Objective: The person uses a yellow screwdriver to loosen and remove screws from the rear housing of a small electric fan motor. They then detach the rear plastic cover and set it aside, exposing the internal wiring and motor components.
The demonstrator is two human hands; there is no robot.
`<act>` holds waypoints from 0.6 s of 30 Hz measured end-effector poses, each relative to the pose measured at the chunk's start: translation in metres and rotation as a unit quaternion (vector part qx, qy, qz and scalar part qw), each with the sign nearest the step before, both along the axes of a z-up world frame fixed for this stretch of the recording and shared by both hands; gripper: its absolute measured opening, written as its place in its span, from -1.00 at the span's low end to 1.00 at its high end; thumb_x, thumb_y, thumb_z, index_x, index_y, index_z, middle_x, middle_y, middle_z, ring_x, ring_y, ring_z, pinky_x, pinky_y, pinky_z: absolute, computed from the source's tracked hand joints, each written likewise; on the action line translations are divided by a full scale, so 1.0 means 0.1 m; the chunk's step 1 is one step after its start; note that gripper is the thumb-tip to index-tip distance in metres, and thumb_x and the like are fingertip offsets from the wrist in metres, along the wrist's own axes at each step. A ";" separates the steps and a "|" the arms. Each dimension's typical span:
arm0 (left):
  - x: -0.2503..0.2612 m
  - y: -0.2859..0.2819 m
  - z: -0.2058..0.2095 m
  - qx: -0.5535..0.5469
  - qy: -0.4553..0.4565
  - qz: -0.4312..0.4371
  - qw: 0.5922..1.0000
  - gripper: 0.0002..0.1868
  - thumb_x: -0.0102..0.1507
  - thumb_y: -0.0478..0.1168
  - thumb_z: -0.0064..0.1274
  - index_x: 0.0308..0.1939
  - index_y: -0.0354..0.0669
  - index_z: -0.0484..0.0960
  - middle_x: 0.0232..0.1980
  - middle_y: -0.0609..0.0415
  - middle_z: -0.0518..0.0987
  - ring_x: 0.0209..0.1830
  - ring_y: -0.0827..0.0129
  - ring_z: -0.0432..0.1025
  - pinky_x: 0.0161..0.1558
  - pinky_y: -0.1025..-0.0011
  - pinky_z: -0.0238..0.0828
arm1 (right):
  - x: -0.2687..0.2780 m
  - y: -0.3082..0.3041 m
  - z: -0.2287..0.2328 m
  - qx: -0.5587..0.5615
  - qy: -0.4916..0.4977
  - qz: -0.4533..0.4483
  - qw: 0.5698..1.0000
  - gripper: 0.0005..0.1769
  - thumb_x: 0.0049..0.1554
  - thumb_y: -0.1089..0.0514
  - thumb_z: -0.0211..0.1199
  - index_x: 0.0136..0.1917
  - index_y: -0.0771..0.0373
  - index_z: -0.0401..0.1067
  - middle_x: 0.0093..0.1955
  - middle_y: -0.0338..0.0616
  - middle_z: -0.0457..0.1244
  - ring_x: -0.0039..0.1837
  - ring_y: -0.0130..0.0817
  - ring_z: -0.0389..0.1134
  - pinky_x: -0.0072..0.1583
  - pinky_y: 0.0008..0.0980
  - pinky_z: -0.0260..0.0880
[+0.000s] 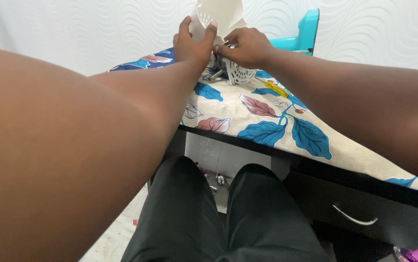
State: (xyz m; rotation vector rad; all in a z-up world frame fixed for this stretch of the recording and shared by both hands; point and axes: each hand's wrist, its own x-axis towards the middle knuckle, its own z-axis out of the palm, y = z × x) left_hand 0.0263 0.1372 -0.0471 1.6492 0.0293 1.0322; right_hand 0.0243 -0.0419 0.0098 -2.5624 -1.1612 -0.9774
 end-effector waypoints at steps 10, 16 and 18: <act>-0.19 0.15 0.08 -0.228 0.100 -0.105 0.963 -0.37 0.21 -0.23 0.02 0.35 -0.27 0.27 -0.30 -0.10 0.75 -0.49 0.36 0.67 -0.43 0.45 0.59 | -0.12 -0.02 -0.05 0.033 0.008 0.009 0.999 -0.49 0.15 -0.30 0.31 0.03 0.15 0.67 -0.02 0.12 0.43 -0.02 0.03 0.48 0.04 -0.10 0.45; -0.26 0.15 0.10 -0.251 0.095 -0.112 0.957 -0.43 0.25 -0.26 -0.02 0.34 -0.30 0.25 -0.27 -0.10 0.75 -0.44 0.37 0.69 -0.39 0.48 0.62 | -0.17 0.00 -0.06 0.045 -0.008 0.020 0.999 -0.59 0.13 -0.21 0.34 0.03 0.11 0.67 0.01 0.11 0.42 0.04 0.04 0.46 0.08 -0.10 0.43; -0.28 0.17 0.10 -0.283 0.087 -0.121 0.947 -0.43 0.26 -0.26 -0.04 0.35 -0.25 0.23 -0.26 -0.09 0.75 -0.42 0.38 0.69 -0.36 0.48 0.61 | -0.20 -0.02 -0.10 0.060 -0.021 0.037 0.997 -0.62 0.14 -0.17 0.34 0.03 0.12 0.67 0.04 0.07 0.42 0.06 0.01 0.46 0.10 -0.12 0.43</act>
